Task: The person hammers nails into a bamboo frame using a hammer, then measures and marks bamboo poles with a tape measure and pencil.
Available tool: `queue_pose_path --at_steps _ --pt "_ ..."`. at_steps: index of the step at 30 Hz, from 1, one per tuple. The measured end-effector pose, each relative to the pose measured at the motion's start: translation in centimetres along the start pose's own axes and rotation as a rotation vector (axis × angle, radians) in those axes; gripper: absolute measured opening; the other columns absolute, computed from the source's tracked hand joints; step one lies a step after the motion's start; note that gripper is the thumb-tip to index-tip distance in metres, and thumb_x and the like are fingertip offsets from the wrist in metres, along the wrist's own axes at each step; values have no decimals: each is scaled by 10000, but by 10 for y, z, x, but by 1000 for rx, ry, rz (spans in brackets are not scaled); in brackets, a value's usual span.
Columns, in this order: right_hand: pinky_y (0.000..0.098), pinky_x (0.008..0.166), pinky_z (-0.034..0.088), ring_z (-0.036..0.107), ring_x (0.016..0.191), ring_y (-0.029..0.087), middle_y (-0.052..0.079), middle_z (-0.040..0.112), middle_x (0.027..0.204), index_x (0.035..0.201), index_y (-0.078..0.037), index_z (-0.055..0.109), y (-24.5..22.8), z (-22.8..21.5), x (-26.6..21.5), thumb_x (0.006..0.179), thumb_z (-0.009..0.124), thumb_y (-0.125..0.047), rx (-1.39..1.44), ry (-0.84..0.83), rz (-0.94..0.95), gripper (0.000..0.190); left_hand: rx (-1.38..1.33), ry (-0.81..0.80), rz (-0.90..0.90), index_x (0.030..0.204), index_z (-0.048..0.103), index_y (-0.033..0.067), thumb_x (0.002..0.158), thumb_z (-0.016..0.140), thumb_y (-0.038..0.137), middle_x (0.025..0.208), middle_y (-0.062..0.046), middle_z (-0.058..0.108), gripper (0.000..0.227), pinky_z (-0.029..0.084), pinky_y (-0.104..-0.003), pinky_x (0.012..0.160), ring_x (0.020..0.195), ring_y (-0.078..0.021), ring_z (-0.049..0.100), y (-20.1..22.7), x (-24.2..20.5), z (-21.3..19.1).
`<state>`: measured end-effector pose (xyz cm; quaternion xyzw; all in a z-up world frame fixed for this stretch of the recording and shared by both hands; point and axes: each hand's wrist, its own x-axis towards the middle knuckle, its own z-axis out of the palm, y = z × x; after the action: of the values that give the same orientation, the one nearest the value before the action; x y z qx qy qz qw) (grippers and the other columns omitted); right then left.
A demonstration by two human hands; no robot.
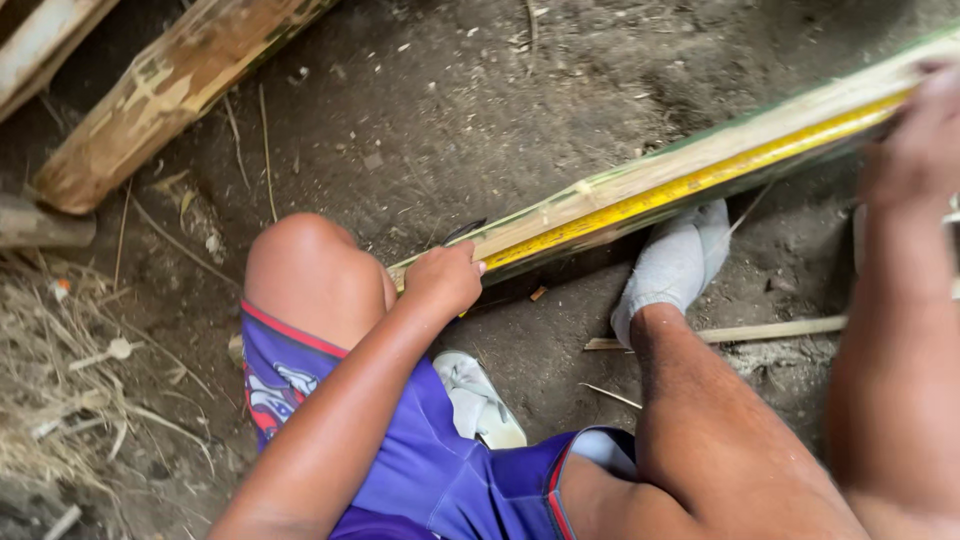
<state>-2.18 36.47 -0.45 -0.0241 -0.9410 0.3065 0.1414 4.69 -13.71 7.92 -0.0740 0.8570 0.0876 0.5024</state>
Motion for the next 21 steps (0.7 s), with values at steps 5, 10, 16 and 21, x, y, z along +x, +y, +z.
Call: queue_pose_path --at_steps 5,10,16,21 --pt "326 546 411 516 569 161 60 560 622 884 -35 686 -161 67 -76 1079 400 -509 506 -834 531 586 12 4 -10 1244 638 112 987 602 342 1160 -213 705 346 520 -561 911 1119 -417 664 -17 4 6" --pt "322 550 482 573 594 134 39 612 696 988 -77 641 -227 109 -78 1014 608 -316 588 -1304 417 243 -28 -14 -14 1266 632 126 985 592 318 1171 -205 705 343 525 -545 928 1138 -404 663 -24 4 5" --pt "314 706 573 745 764 147 75 783 855 983 -70 685 -259 145 -84 850 784 -161 683 -1240 -58 189 -19 -88 -21 1315 610 172 988 564 296 1226 -198 674 353 523 -540 940 1165 -396 647 -27 1 -6" --pt "379 647 592 757 711 265 109 758 819 957 -89 684 -271 155 -93 829 785 -162 536 -1213 -211 179 -27 -109 -7 1290 636 156 963 576 261 1226 -183 690 349 535 -510 948 1171 -376 659 -38 3 -9"
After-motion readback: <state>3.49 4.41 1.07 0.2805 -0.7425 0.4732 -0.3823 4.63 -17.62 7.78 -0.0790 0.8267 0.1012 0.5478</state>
